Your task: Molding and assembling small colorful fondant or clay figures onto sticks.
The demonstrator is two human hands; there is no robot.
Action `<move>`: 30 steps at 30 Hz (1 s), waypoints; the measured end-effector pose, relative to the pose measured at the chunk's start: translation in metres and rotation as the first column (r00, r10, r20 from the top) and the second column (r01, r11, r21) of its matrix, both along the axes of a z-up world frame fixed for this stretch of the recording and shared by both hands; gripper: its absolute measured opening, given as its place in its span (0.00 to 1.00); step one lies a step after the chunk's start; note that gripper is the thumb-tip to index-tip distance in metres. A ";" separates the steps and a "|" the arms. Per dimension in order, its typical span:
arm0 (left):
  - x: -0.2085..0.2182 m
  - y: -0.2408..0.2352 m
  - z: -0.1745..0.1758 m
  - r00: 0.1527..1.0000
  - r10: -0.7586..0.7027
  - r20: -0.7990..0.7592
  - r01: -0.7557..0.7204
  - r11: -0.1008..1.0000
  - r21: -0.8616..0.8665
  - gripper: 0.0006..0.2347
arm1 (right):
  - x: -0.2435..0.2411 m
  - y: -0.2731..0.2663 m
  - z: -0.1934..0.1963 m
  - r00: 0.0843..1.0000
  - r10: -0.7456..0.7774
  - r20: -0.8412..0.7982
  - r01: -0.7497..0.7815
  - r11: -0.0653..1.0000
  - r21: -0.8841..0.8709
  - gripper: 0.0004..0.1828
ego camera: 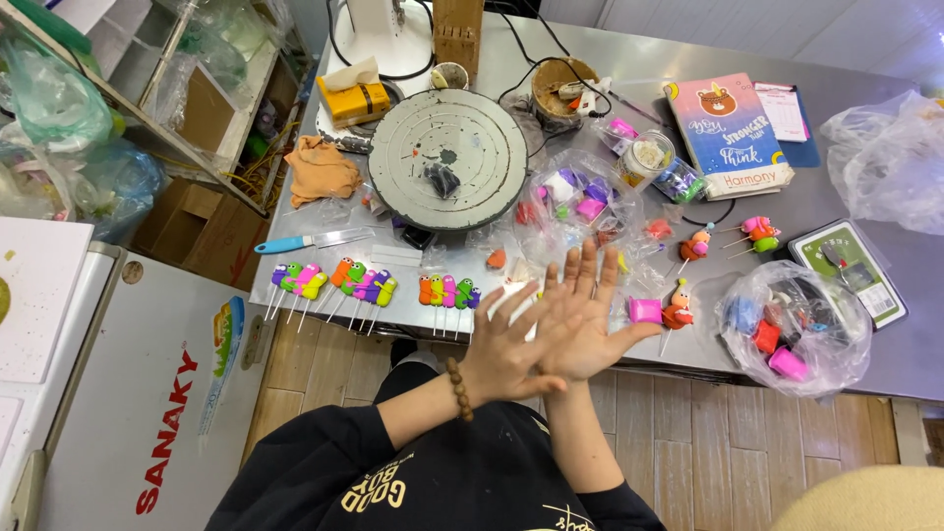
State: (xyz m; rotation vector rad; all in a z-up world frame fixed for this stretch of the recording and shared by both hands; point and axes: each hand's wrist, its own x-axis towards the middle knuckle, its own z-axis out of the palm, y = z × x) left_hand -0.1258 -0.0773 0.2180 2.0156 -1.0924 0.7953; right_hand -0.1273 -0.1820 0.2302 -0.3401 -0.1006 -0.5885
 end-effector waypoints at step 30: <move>-0.004 0.005 0.018 0.930 -0.197 -0.311 0.172 0.979 -0.106 0.36 | -0.009 -0.008 0.013 0.999 0.035 -0.014 -0.033 0.986 0.162 0.55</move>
